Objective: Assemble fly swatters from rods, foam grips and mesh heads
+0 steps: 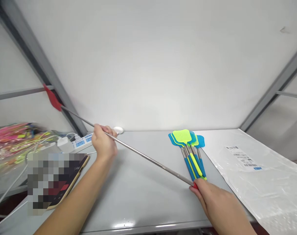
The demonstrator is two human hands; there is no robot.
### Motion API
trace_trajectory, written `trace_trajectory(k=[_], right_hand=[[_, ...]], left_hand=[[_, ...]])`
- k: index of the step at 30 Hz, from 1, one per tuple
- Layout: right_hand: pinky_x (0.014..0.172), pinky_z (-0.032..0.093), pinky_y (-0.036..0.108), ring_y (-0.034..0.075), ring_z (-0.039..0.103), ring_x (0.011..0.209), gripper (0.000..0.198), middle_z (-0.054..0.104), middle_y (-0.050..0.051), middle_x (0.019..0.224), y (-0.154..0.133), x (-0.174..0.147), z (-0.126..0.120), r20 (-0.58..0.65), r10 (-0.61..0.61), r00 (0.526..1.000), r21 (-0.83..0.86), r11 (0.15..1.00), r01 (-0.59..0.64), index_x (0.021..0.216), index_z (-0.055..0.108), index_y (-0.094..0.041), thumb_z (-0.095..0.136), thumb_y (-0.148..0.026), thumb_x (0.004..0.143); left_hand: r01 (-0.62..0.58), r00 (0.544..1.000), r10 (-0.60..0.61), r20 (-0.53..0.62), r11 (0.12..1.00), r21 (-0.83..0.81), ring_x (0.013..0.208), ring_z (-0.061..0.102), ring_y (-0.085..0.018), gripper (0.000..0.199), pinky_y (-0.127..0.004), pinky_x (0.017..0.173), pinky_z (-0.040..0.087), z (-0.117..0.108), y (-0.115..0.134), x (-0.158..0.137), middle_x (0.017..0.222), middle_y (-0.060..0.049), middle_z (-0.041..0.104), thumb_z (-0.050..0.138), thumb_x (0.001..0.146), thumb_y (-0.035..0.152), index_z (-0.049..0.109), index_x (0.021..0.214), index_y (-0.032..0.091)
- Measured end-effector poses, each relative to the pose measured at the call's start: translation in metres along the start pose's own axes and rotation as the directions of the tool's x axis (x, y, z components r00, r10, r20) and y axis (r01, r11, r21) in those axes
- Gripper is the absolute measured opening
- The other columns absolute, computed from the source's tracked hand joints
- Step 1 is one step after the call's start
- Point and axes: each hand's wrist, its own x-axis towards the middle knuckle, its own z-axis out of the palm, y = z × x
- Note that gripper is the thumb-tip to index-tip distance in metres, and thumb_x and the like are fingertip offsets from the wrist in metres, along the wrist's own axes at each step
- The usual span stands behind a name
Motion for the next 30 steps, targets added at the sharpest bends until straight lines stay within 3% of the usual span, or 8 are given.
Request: trace_trajectory(k=[4, 16, 26, 30], right_hand=[[0.045, 0.033, 0.027, 0.015, 0.057, 0.046, 0.031, 0.059, -0.004, 0.058, 0.015, -0.009, -0.002, 0.002, -0.07, 0.998, -0.059, 0.996, 0.07, 0.077, 0.049, -0.025, 0.035, -0.038, 0.101], [0.063, 0.038, 0.027, 0.014, 0.057, 0.064, 0.017, 0.058, -0.001, 0.072, 0.041, -0.024, -0.007, -0.156, 0.096, 0.983, 0.058, 0.994, -0.088, 0.095, 0.058, -0.022, 0.051, -0.037, 0.097], [0.06, 0.041, 0.025, 0.013, 0.061, 0.062, 0.014, 0.062, -0.001, 0.075, 0.036, -0.026, -0.011, -0.147, 0.055, 0.988, 0.137, 0.99, -0.035, 0.099, 0.059, -0.021, 0.051, -0.033, 0.098], [0.057, 0.041, 0.025, 0.013, 0.063, 0.061, 0.016, 0.065, -0.001, 0.075, 0.026, -0.018, -0.011, -0.106, 0.054, 0.993, 0.152, 0.988, -0.037, 0.098, 0.06, -0.022, 0.049, -0.034, 0.098]], left_hand=[[0.008, 1.0, -0.008, 0.015, 1.0, 0.009, 0.037, 0.033, -0.007, 0.043, -0.02, 0.037, 0.025, 0.002, -0.003, 0.002, 0.043, 0.007, 0.034, 0.047, 0.092, 0.039, 0.038, 0.054, 0.021], [0.157, 0.975, -0.171, 0.14, 0.982, 0.107, 0.039, 0.04, -0.01, 0.04, -0.022, 0.038, 0.031, -0.003, -0.033, -0.024, 0.046, 0.004, 0.043, 0.044, 0.094, 0.042, 0.05, 0.061, 0.019], [0.234, 0.945, -0.246, 0.216, 0.969, 0.078, 0.041, 0.032, -0.008, 0.044, -0.021, 0.039, 0.029, 0.001, -0.032, -0.038, 0.049, 0.007, 0.03, 0.044, 0.096, 0.046, 0.038, 0.06, 0.021], [0.284, 0.9, -0.308, 0.309, 0.951, 0.12, 0.041, 0.031, -0.009, 0.049, -0.022, 0.039, 0.028, 0.002, -0.037, -0.056, 0.048, 0.007, 0.029, 0.041, 0.096, 0.05, 0.033, 0.057, 0.022]])
